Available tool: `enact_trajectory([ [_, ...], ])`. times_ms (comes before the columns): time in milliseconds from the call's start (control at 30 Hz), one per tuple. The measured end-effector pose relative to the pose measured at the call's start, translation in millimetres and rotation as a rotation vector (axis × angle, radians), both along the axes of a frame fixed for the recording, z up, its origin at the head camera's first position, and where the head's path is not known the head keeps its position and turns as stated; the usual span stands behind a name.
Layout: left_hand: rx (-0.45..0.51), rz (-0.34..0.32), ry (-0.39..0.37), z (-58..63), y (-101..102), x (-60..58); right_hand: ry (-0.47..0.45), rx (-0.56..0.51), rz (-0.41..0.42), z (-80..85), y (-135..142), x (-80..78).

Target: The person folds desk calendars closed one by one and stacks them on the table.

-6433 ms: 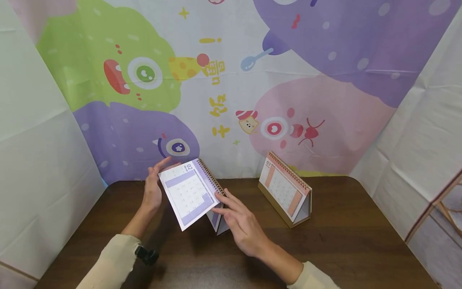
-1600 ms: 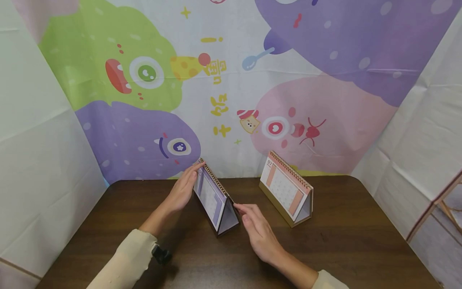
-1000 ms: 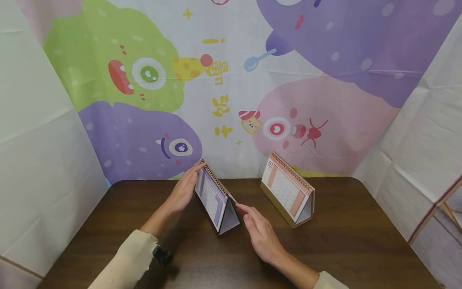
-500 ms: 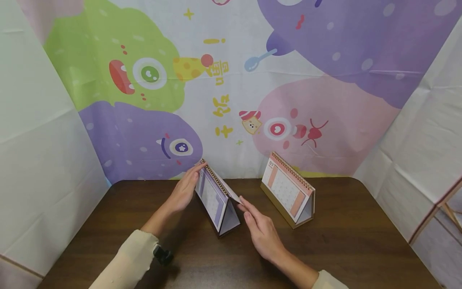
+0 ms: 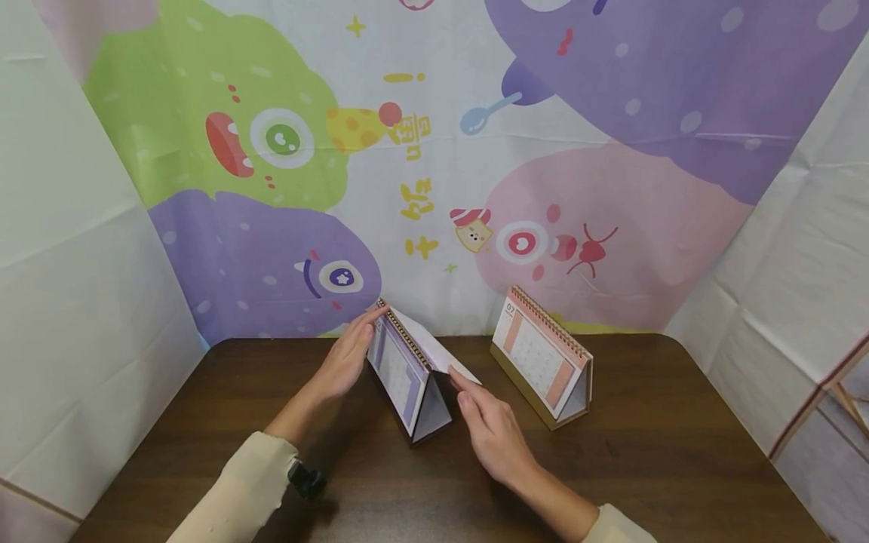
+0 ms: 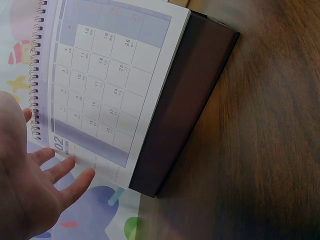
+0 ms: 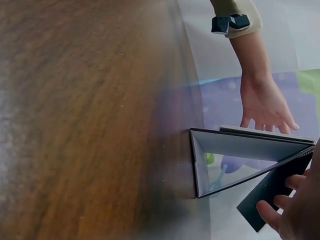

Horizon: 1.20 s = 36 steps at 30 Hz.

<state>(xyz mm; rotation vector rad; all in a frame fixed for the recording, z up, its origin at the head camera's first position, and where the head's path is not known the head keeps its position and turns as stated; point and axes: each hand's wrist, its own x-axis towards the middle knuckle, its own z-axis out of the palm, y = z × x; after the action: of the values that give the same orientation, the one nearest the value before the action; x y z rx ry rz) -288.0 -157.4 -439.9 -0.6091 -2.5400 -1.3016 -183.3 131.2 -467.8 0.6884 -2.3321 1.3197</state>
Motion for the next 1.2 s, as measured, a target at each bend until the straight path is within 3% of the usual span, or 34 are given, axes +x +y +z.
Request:
enact_trajectory([
  [567,0.01,0.002,0.002,-1.8,0,-0.1,0.031,-0.038,-0.029,12.5,2,-9.9],
  [867,0.01,0.004,-0.014,-1.6,0,0.1,-0.011,-0.096,-0.036,24.8,-1,-10.0],
  [1200,0.029,0.005,0.014,-3.9,1,1.1,0.043,-0.124,-0.005,33.4,-6,-8.8],
])
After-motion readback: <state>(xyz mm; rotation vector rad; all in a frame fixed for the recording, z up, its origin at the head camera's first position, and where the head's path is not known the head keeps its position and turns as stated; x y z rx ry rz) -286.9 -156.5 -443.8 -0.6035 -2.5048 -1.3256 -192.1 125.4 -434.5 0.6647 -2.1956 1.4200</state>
